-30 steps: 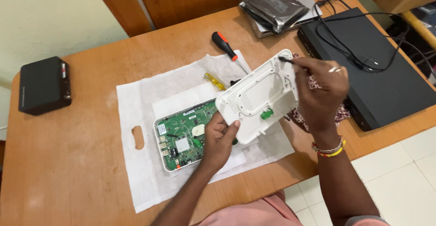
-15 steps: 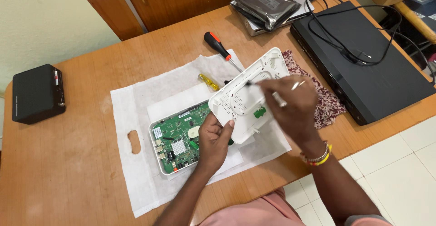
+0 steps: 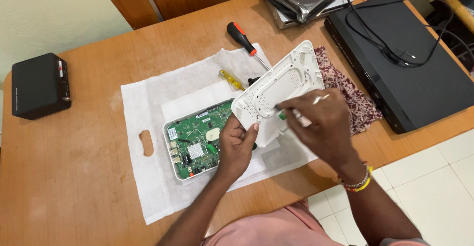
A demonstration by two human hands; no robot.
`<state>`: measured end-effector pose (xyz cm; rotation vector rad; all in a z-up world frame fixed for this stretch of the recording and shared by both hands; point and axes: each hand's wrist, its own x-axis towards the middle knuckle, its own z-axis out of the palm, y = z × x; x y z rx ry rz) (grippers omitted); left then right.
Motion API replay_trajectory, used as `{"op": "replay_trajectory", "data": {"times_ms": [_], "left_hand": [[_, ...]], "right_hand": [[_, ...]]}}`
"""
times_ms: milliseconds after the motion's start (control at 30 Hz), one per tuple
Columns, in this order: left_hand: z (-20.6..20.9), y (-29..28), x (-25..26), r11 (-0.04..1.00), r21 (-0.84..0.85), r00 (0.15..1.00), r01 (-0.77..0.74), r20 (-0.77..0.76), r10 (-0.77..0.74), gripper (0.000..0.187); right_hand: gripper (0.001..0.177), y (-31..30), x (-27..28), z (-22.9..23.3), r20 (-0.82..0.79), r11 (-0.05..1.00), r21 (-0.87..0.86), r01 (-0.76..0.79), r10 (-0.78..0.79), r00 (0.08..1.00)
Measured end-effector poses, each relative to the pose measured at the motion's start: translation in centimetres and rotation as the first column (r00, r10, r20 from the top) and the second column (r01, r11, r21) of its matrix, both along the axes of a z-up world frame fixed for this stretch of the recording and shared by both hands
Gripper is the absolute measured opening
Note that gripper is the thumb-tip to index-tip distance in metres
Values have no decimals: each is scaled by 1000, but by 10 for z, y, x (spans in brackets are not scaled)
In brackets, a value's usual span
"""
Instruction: The person works on an opened white fiber router on a wooden table, touching components on the green circuit board and wiping the plastic enclosure with a cloth. They align the cover onto the base, press it closed, and drive screws with a long screwdriver before moving the assembled unit aside and picking up a foil-wrapped item.
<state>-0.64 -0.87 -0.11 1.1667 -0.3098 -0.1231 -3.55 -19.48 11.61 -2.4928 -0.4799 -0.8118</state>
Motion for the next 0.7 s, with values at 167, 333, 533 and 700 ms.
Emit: {"op": "replay_trajectory", "data": {"times_ms": [167, 333, 533, 700], "left_hand": [[1, -2, -2, 999, 39, 999, -34, -12, 34, 31], [1, -3, -3, 999, 32, 1000, -16, 10, 15, 30], [-1, -2, -3, 998, 65, 1000, 7, 27, -9, 28], [4, -1, -3, 1000, 4, 1000, 8, 22, -8, 34]], "right_hand": [[13, -3, 6, 1, -34, 897, 435, -77, 102, 994], [15, -7, 5, 5, 40, 897, 442, 6, -27, 999], [13, 0, 13, 0, 162, 977, 204, 56, -90, 983], [5, -33, 16, 10, 234, 958, 222, 183, -235, 944]]}}
